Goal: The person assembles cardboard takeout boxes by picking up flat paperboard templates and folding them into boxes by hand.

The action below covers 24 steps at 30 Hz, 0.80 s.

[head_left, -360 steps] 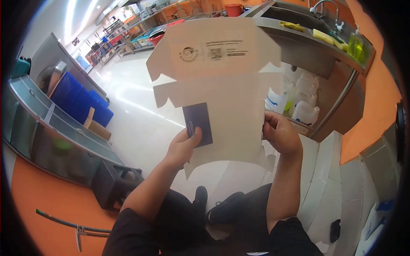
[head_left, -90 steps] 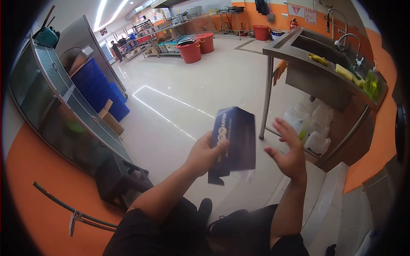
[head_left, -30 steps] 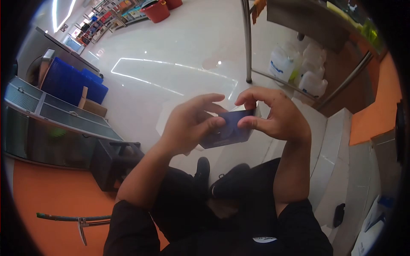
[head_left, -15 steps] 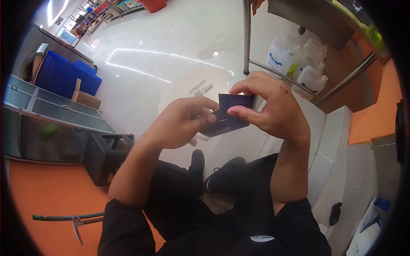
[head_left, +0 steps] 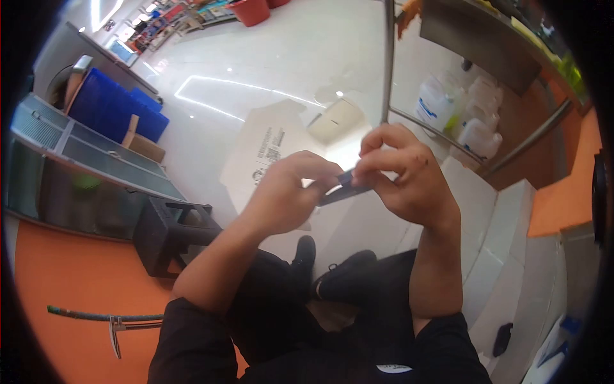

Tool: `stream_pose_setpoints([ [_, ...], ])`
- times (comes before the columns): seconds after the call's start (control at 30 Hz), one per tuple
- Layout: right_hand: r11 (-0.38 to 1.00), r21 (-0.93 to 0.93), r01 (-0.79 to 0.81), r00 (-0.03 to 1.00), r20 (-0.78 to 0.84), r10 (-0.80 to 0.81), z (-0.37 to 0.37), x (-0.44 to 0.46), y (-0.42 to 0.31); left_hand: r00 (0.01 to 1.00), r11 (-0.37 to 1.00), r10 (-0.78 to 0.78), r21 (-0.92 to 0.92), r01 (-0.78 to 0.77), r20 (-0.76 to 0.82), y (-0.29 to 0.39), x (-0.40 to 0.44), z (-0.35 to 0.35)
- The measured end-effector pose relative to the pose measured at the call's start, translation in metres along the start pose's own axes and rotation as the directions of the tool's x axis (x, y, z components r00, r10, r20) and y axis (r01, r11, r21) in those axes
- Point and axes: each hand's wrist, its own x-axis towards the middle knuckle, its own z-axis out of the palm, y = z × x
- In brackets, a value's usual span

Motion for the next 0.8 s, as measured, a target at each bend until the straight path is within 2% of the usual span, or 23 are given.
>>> stream_pose_setpoints([
  [0.03,1.0,-0.005,-0.013,1.0,0.011,0.013,0.002,-0.001,-0.002,1.0,1.0,-0.016,0.025,0.016,0.003,0.004,0.0,-0.002],
  [0.1,0.999,-0.051,-0.006,0.999,0.04,0.008,0.007,0.001,-0.005,0.991,0.989,-0.131,-0.064,0.133,0.035,0.002,0.0,-0.001],
  [0.13,0.996,-0.09,0.01,0.998,0.056,-0.005,0.01,0.001,-0.005,0.99,0.983,-0.131,-0.121,0.136,0.047,0.0,0.0,0.0],
  [0.23,0.988,-0.151,-0.034,0.988,0.144,0.056,0.016,-0.002,-0.006,0.996,0.998,-0.042,-0.035,0.044,0.073,-0.008,-0.002,0.002],
  [0.33,0.968,-0.242,-0.064,0.971,0.209,0.117,0.011,-0.004,-0.005,0.994,1.0,-0.021,0.01,0.02,0.111,-0.002,0.0,0.001],
  [0.37,0.963,-0.254,-0.093,0.968,0.202,0.147,0.007,-0.003,-0.005,0.993,0.999,-0.01,0.039,0.006,0.119,0.004,0.002,0.0],
  [0.4,0.955,-0.266,-0.129,0.963,0.195,0.185,0.004,-0.005,-0.005,0.981,0.98,-0.165,-0.092,0.174,0.098,0.012,0.0,0.0],
  [0.5,0.951,-0.257,-0.174,0.976,0.081,0.201,-0.01,-0.006,0.011,0.987,0.997,0.078,0.04,-0.073,-0.142,-0.004,0.006,-0.002],
  [0.53,0.955,-0.193,-0.225,0.971,0.034,0.235,-0.017,-0.005,0.01,0.979,0.979,0.113,0.189,-0.08,-0.169,-0.008,0.01,-0.007],
  [0.63,0.938,-0.235,-0.256,0.964,-0.131,0.231,-0.025,-0.012,0.01,0.99,0.993,0.03,0.121,-0.013,-0.141,-0.002,0.013,-0.015],
  [0.67,0.945,-0.195,-0.263,0.962,-0.121,0.243,-0.028,-0.012,0.011,0.995,0.979,0.046,0.2,-0.027,-0.091,0.0,0.013,-0.017],
  [0.8,0.931,-0.2,-0.306,0.949,-0.139,0.282,-0.027,-0.012,0.015,0.99,0.981,0.127,0.153,-0.117,-0.055,0.01,0.011,-0.016],
])
